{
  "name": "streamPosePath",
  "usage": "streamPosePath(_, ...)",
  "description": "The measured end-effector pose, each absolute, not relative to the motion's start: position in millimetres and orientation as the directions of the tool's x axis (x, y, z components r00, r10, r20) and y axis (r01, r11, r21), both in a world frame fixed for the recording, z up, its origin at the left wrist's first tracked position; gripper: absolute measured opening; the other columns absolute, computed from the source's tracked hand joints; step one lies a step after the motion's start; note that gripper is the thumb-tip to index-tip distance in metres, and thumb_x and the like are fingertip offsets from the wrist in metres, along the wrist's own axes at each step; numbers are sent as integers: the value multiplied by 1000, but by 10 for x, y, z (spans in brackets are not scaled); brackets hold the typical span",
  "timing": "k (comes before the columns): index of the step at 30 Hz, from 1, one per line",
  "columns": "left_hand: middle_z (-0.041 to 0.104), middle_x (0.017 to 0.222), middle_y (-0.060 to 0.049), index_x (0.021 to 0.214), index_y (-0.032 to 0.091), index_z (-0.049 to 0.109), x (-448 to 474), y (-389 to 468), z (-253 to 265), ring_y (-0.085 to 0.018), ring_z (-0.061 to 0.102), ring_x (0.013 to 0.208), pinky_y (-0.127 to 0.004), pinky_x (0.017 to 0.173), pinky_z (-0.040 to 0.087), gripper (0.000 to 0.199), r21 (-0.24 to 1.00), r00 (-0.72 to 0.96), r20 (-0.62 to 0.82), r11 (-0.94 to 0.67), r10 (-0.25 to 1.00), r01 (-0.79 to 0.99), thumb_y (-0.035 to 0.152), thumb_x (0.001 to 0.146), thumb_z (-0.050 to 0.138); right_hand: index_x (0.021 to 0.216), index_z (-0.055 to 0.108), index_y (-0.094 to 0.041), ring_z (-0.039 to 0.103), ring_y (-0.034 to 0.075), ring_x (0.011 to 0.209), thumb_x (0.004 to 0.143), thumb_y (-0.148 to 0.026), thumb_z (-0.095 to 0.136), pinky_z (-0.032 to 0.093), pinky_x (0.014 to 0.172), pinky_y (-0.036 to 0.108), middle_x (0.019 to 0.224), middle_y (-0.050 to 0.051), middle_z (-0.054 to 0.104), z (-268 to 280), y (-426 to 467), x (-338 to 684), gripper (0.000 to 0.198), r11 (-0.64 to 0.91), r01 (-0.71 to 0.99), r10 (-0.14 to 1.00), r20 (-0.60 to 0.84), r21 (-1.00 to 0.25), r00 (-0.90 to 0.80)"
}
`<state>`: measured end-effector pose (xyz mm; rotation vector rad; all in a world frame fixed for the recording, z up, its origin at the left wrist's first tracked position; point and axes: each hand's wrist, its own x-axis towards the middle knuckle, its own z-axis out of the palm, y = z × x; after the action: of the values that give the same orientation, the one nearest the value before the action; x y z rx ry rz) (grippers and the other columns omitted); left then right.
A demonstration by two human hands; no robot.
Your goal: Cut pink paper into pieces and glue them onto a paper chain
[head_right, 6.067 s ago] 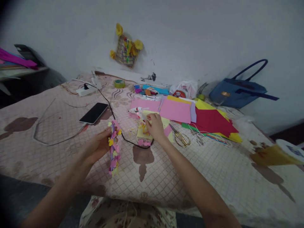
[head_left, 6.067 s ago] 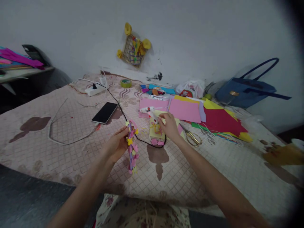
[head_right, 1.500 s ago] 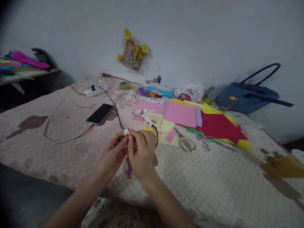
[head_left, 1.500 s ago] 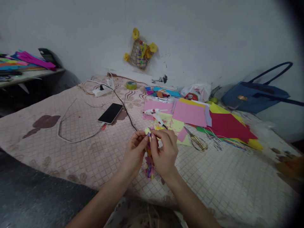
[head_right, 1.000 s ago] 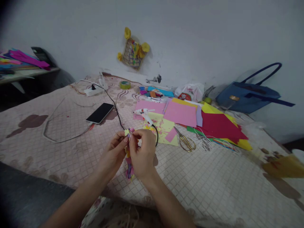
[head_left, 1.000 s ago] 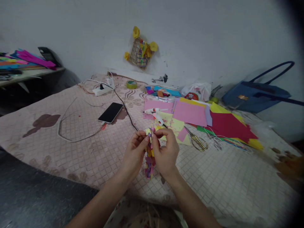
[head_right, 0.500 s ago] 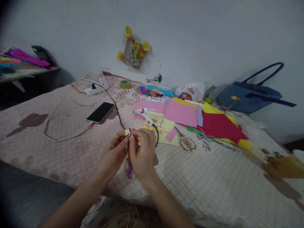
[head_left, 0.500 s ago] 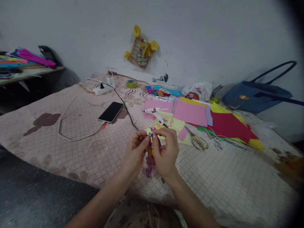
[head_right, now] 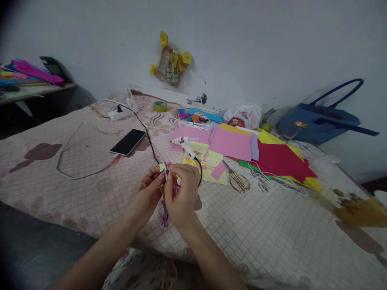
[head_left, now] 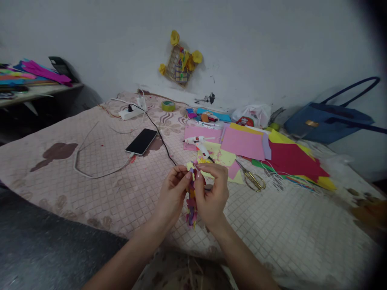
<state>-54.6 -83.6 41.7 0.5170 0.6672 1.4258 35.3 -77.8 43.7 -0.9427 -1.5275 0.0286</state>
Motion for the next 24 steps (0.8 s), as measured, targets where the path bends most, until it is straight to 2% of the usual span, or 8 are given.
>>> streamPosePath(15, 57, 79, 2, 85, 17, 54, -548, -838, 404, -8, 55, 71, -18, 65, 42, 22, 688, 16, -109, 86, 994, -721, 15, 67, 67, 95, 52, -21, 54, 18, 91, 78, -6, 49, 45, 83, 40, 93, 4, 58, 443, -788, 358, 23, 670, 512, 585, 807, -537, 80)
streamPosePath(24, 55, 71, 3, 86, 17, 53, -555, -836, 402, -6, 51, 58, -18, 56, 39, 24, 699, 40, -99, 98, 994, -708, 18, 68, 68, 96, 48, -22, 53, 19, 94, 81, -12, 45, 44, 86, 42, 95, 5, 53, 443, -814, 352, 18, 685, 333, 616, 759, -648, 209)
